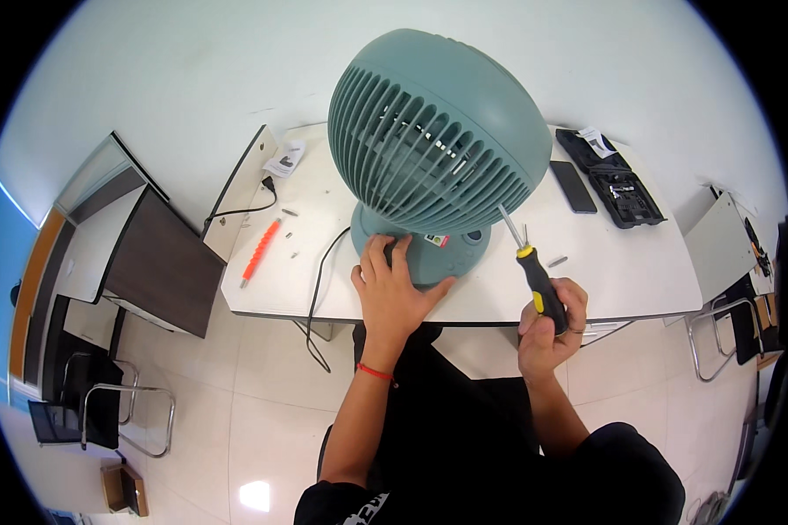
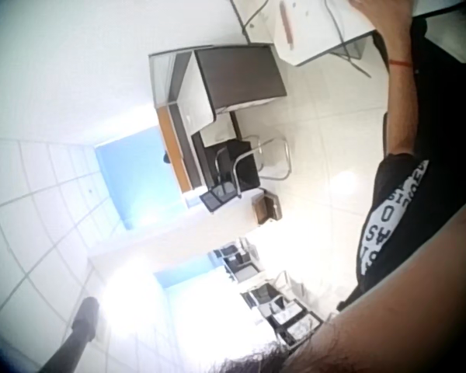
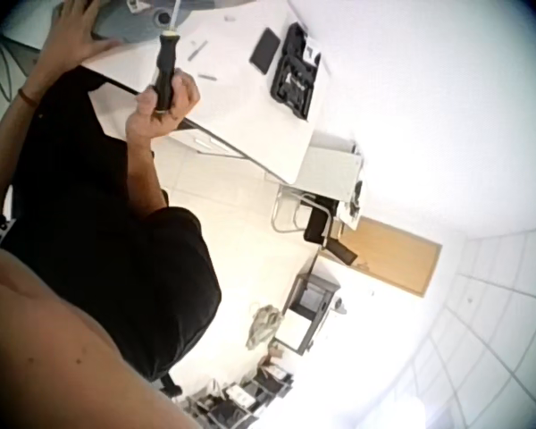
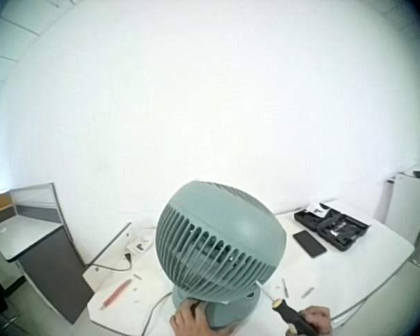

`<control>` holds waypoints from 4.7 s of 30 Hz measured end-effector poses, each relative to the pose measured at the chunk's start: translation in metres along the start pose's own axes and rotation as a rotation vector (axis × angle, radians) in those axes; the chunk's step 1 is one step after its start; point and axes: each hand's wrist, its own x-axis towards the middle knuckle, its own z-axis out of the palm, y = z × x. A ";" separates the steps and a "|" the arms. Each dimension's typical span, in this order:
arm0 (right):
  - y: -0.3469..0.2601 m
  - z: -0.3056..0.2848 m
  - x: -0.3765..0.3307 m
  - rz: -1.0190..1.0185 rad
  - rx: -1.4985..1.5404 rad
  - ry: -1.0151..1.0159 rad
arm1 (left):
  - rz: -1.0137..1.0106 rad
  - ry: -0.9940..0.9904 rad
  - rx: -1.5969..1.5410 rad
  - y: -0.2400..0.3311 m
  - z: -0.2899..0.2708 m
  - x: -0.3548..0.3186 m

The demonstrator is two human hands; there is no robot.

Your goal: The person uses a screwdriver to tighten screws on the base and front grille of a teal desk fan. They rotate the fan to access different screw locations and continue tightening throughout the clip.

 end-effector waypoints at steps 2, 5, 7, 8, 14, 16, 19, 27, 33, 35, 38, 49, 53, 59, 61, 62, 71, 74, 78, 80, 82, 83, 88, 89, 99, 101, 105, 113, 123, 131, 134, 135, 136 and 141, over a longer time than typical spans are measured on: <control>0.005 -0.007 0.002 0.058 0.044 0.028 | 0.008 -0.008 0.010 -0.001 0.001 0.000; 0.009 -0.016 0.006 0.227 0.127 0.061 | 0.024 -0.005 0.017 -0.002 0.002 0.000; 0.009 -0.019 0.010 0.360 0.271 0.088 | 0.028 -0.001 0.018 -0.003 0.003 0.000; 0.009 -0.018 0.012 0.423 0.222 0.175 | 0.030 0.000 0.017 -0.003 0.003 -0.001; 0.005 -0.016 0.045 0.567 0.333 0.304 | 0.049 0.001 0.026 -0.005 0.004 -0.002; 0.008 -0.018 0.056 0.614 0.409 0.318 | 0.061 0.009 0.028 -0.006 0.006 -0.003; 0.022 -0.024 0.075 0.750 0.524 0.396 | 0.081 0.018 0.028 -0.005 0.007 -0.003; 0.055 -0.038 0.120 0.835 0.562 0.344 | 0.077 0.042 0.013 -0.002 0.009 -0.003; 0.072 -0.042 0.135 0.859 0.522 0.338 | -0.171 0.178 -0.131 -0.011 0.016 0.005; 0.079 -0.043 0.140 0.876 0.528 0.344 | -0.195 0.216 -0.117 -0.016 0.019 0.017; 0.088 -0.042 0.147 0.925 0.524 0.395 | -0.242 0.232 -0.093 -0.023 0.022 0.042; 0.097 -0.043 0.174 0.949 0.393 0.177 | -0.305 0.042 -0.408 -0.044 0.018 0.081; 0.109 -0.050 0.192 0.959 0.272 0.059 | -0.286 0.025 -0.457 -0.046 0.017 0.081; 0.128 -0.061 0.229 0.974 0.262 0.010 | -0.260 -0.015 -0.408 -0.055 0.019 0.086; 0.130 -0.060 0.236 0.968 0.252 -0.012 | -0.259 -0.027 -0.403 -0.057 0.020 0.086; 0.131 -0.058 0.238 0.970 0.247 -0.005 | -0.260 -0.035 -0.408 -0.058 0.020 0.085; 0.146 -0.037 0.267 0.999 0.219 0.007 | -0.230 -0.043 -0.392 -0.064 0.023 0.085; 0.154 -0.032 0.283 0.991 0.183 -0.035 | -0.210 -0.043 -0.410 -0.065 0.021 0.086; 0.164 -0.023 0.300 0.987 0.116 -0.070 | -0.215 -0.065 -0.429 -0.064 0.017 0.086; 0.169 -0.017 0.310 0.997 0.100 -0.056 | -0.203 -0.062 -0.406 -0.063 0.016 0.086; 0.173 -0.013 0.318 0.993 0.137 -0.113 | -0.203 -0.064 -0.389 -0.063 0.016 0.086; 0.175 -0.011 0.322 0.991 0.147 -0.129 | -0.208 -0.068 -0.382 -0.063 0.017 0.086; 0.184 -0.001 0.351 1.012 0.092 -0.187 | -0.203 -0.013 -0.388 -0.063 0.020 0.085; 0.186 0.001 0.356 1.007 0.088 -0.200 | -0.212 -0.017 -0.394 -0.064 0.020 0.085; 0.206 0.024 0.400 0.994 0.009 -0.295 | -0.238 -0.109 -0.365 -0.065 0.019 0.087; 0.200 0.035 0.404 0.997 -0.049 -0.238 | -0.234 -0.116 -0.382 -0.065 0.019 0.087; 0.184 0.053 0.411 0.919 -0.123 -0.293 | -0.244 -0.131 -0.377 -0.068 0.021 0.087; 0.159 0.086 0.434 0.796 -0.188 -0.421 | -0.240 -0.126 -0.363 -0.070 0.026 0.086; 0.151 0.107 0.461 0.656 -0.179 -0.552 | -0.256 -0.133 -0.383 -0.067 0.023 0.086; 0.118 0.138 0.455 0.437 -0.336 -0.501 | -0.258 -0.120 -0.402 -0.064 0.020 0.085; 0.092 0.154 0.445 0.477 -0.293 -0.442 | -0.261 -0.125 -0.405 -0.065 0.020 0.085; 0.086 0.159 0.444 0.480 -0.288 -0.465 | -0.256 -0.122 -0.400 -0.065 0.021 0.086; 0.083 0.164 0.442 0.460 -0.316 -0.439 | -0.258 -0.117 -0.407 -0.065 0.021 0.086; 0.076 0.178 0.446 0.392 -0.222 -0.562 | -0.234 -0.096 -0.403 -0.064 0.021 0.086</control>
